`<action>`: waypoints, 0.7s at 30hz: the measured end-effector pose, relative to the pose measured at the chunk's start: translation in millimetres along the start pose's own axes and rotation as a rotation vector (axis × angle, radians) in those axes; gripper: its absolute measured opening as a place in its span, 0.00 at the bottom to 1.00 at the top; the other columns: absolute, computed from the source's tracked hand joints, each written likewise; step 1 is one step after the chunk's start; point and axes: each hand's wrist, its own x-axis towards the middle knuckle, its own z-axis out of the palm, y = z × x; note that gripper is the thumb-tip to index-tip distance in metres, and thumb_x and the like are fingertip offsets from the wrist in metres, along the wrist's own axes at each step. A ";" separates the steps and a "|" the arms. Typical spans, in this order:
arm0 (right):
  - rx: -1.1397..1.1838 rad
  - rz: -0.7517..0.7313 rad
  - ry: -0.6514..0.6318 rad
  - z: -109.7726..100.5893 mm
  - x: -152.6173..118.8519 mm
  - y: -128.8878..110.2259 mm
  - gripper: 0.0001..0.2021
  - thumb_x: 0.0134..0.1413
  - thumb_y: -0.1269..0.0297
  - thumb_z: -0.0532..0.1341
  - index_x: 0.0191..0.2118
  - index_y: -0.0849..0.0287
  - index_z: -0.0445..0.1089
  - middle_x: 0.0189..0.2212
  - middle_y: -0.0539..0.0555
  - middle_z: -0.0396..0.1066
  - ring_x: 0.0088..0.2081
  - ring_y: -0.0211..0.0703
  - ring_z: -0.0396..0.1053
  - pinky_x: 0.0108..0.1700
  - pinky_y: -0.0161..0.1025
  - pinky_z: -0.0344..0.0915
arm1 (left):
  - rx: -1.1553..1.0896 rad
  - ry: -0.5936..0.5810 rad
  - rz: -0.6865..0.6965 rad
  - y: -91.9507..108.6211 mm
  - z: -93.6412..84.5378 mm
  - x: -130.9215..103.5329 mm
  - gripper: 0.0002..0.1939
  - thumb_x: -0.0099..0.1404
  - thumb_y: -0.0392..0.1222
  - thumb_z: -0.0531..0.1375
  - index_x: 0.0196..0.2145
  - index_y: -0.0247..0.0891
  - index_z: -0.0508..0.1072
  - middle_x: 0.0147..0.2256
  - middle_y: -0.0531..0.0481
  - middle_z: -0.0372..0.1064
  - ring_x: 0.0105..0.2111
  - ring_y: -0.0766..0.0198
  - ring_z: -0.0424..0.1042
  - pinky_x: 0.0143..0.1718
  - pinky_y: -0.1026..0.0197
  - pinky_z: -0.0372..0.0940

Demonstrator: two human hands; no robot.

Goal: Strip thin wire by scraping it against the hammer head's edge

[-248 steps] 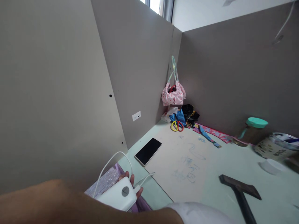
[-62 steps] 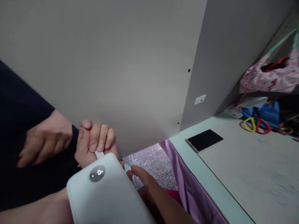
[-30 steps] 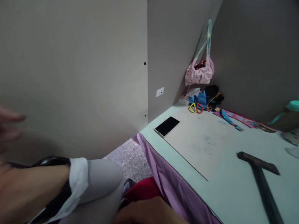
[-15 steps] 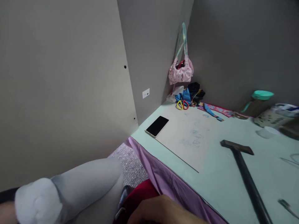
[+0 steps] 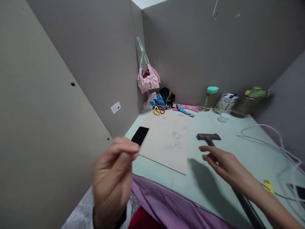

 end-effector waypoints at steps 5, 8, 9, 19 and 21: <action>0.195 0.105 0.011 -6.7 -4.4 -14.8 0.21 0.60 0.47 0.55 0.44 0.57 0.74 0.30 0.58 0.78 0.30 0.48 0.75 0.28 0.41 0.68 | 0.092 -0.248 -0.297 -59.0 17.4 -2.1 0.06 0.58 0.39 0.69 0.35 0.40 0.79 0.27 0.52 0.69 0.29 0.68 0.67 0.33 0.66 0.64; 0.305 -0.054 -0.026 3.0 -5.5 -57.8 0.16 0.64 0.51 0.55 0.44 0.56 0.73 0.36 0.57 0.78 0.33 0.43 0.75 0.34 0.39 0.69 | 0.201 -0.345 -0.335 -74.3 25.0 -4.9 0.04 0.58 0.38 0.68 0.32 0.39 0.76 0.29 0.52 0.70 0.32 0.66 0.68 0.35 0.65 0.64; 0.316 -0.135 -0.030 7.2 -4.5 -69.2 0.13 0.65 0.53 0.55 0.42 0.56 0.73 0.36 0.56 0.77 0.34 0.42 0.74 0.36 0.38 0.69 | 0.255 -0.377 -0.322 -76.6 26.3 -5.8 0.03 0.59 0.37 0.67 0.31 0.38 0.75 0.29 0.52 0.70 0.32 0.66 0.68 0.36 0.64 0.63; 0.110 -0.474 0.044 44.4 5.7 -54.3 0.11 0.68 0.67 0.52 0.32 0.58 0.64 0.25 0.48 0.64 0.25 0.34 0.60 0.28 0.32 0.55 | 0.418 -0.492 -0.435 -105.0 20.5 -8.5 0.14 0.60 0.49 0.67 0.27 0.36 0.71 0.27 0.52 0.67 0.30 0.65 0.64 0.35 0.63 0.59; 0.134 -0.464 0.058 44.2 6.5 -49.3 0.12 0.68 0.68 0.51 0.31 0.57 0.63 0.24 0.48 0.64 0.24 0.34 0.60 0.27 0.32 0.55 | 0.380 -0.506 -0.485 -111.0 23.7 -6.2 0.14 0.59 0.49 0.67 0.26 0.36 0.71 0.26 0.52 0.66 0.30 0.65 0.64 0.35 0.62 0.59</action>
